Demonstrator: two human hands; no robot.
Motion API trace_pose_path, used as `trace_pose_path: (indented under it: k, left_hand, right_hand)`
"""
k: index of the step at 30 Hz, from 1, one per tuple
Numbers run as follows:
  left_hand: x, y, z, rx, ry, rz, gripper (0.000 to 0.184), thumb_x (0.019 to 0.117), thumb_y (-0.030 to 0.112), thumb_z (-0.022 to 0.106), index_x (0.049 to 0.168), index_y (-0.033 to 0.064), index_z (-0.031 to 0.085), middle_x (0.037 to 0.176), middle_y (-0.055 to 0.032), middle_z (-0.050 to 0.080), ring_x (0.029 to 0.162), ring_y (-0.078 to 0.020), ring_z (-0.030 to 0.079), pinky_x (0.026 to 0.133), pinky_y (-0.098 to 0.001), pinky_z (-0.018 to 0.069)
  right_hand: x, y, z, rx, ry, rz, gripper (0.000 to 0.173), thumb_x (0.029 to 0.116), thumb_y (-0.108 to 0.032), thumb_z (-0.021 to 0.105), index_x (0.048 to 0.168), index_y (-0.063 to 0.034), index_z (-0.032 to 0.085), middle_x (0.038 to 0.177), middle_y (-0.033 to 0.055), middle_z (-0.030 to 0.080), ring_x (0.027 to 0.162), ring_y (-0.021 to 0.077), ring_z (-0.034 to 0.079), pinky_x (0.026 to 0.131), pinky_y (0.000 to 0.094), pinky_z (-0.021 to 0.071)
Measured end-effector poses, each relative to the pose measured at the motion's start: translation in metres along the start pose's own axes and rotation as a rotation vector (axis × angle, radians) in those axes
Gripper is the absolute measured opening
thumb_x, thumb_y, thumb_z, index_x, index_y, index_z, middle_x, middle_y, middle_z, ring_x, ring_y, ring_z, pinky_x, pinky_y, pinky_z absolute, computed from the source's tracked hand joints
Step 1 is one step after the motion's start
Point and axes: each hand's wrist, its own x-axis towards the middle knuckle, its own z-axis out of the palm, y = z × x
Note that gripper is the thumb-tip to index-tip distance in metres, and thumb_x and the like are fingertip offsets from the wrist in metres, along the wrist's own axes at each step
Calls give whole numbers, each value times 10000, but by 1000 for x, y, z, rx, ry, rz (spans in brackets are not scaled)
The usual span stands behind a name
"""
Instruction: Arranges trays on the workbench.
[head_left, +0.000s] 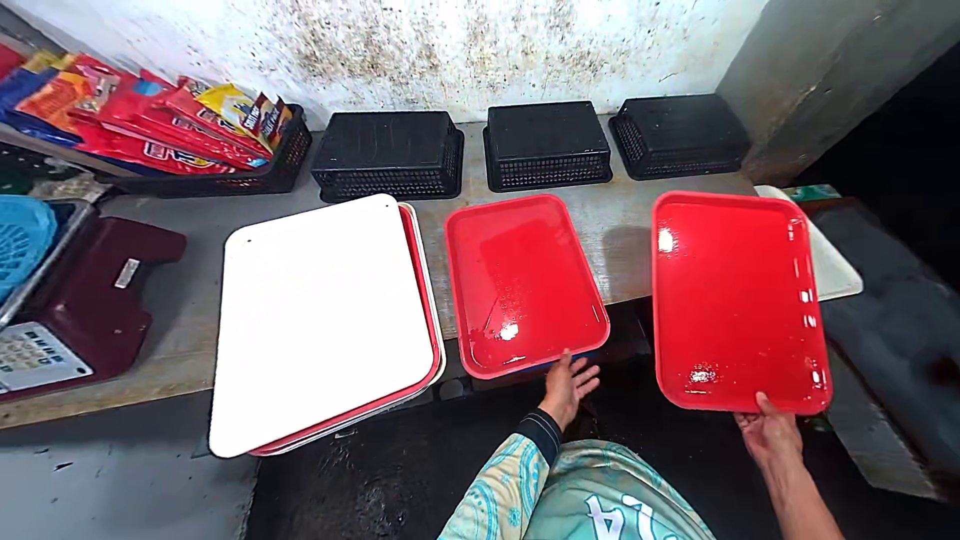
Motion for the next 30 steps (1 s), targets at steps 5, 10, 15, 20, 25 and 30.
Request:
trace_pose_path:
  k: [5, 10, 15, 20, 25, 30]
  left_hand:
    - [5, 23, -14, -197, 304, 222, 434, 1138, 243, 368, 1475, -28, 340, 1300, -305, 563, 954, -343, 713, 776, -441, 621]
    - [3, 37, -26, -250, 317, 218, 419, 1131, 230, 397, 1461, -25, 357, 1248, -294, 586, 900, -323, 719, 759, -417, 628]
    - [-6, 48, -52, -294, 210, 151, 375, 1119, 207, 406, 1419, -17, 401, 1193, -255, 643, 933, -312, 722, 800, -415, 615]
    - [-53, 50, -128, -251, 554, 362, 369, 1078, 95, 418, 1417, -51, 418, 1119, -230, 617, 832, -257, 658, 737, -393, 567]
    - [-114, 94, -249, 124, 1205, 826, 413, 1060, 143, 480, 1390, -104, 451, 1201, -272, 620, 1006, -309, 659, 890, -453, 559]
    - [-153, 218, -359, 567, 1367, 725, 661, 1002, 392, 631, 1467, -49, 470, 1446, -324, 496, 1364, -446, 480, 1138, -577, 386]
  right_hand:
    - [51, -9, 62, -208, -65, 15, 487, 1083, -178, 502, 1523, -214, 295, 1179, 142, 603, 875, 221, 683, 694, 383, 590]
    - [56, 16, 125, -249, -179, 93, 479, 1087, -181, 500, 1516, -185, 289, 1185, 141, 590, 886, 214, 682, 712, 369, 593]
    - [52, 25, 159, -266, -247, 111, 551, 1085, -211, 518, 1554, -210, 230, 1329, 156, 554, 1023, 237, 680, 789, 389, 601]
    - [58, 18, 154, -498, -359, 119, 562, 1083, -443, 483, 1535, -169, 293, 1273, 168, 631, 932, 239, 718, 705, 361, 599]
    - [47, 20, 123, -456, -353, 187, 560, 1080, -532, 412, 1496, -162, 354, 1261, 93, 669, 927, 161, 718, 711, 292, 576]
    - [22, 44, 88, -481, -308, 249, 483, 1097, -433, 436, 1502, -177, 377, 1174, 91, 700, 838, 156, 712, 647, 274, 559]
